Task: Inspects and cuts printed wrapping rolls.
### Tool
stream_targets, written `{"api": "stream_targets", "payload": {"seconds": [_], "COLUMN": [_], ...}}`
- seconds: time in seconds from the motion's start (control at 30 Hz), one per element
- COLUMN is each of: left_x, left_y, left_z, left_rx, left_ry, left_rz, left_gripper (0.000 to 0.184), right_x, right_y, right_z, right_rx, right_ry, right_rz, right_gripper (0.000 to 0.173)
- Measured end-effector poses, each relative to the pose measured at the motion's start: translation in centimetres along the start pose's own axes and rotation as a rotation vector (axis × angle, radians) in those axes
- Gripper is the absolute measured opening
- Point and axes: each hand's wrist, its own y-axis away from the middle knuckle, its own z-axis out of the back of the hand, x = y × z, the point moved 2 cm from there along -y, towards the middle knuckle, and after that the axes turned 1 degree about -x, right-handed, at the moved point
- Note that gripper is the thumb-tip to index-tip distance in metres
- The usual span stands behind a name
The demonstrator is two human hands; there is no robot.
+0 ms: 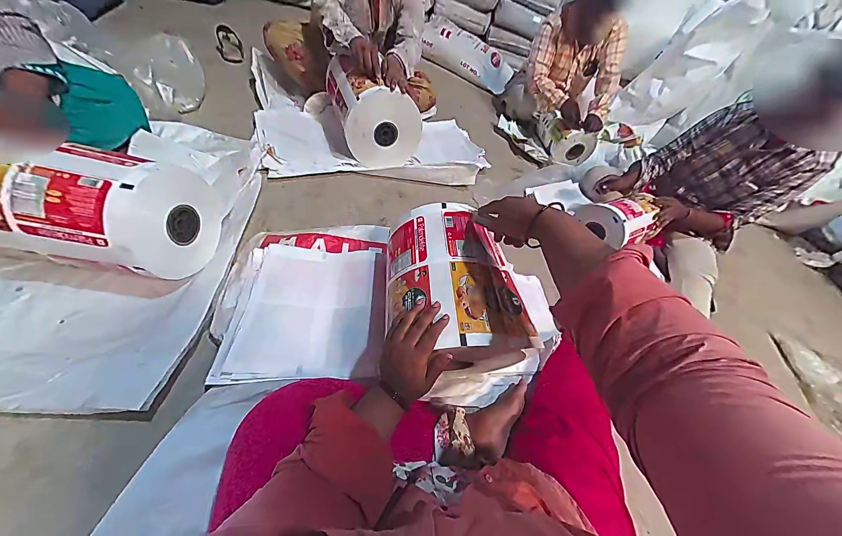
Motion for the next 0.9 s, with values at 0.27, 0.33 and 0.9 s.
{"api": "stream_targets", "payload": {"seconds": [0.27, 0.33, 0.9], "left_x": [-1.0, -1.6, -2.4], "left_y": [-1.0, -2.0, -1.3], "left_z": [0.6, 1.4, 0.9], "left_rx": [0.074, 0.145, 0.23], "left_ry": [-0.047, -0.064, -0.194], "left_rz": [0.076, 0.106, 0.084], "left_gripper": [0.056, 0.056, 0.055], "right_x": [-2.9, -3.7, -23.7], "right_y": [9.8, 12.6, 12.9], "right_z": [-7.0, -10.9, -18.9], "right_rx": [-0.404, -0.425, -0.726], "right_ry": [-0.242, -0.246, -0.572], "right_rz": [-0.154, -0.154, -0.728], "right_gripper": [0.056, 0.062, 0.05]}}
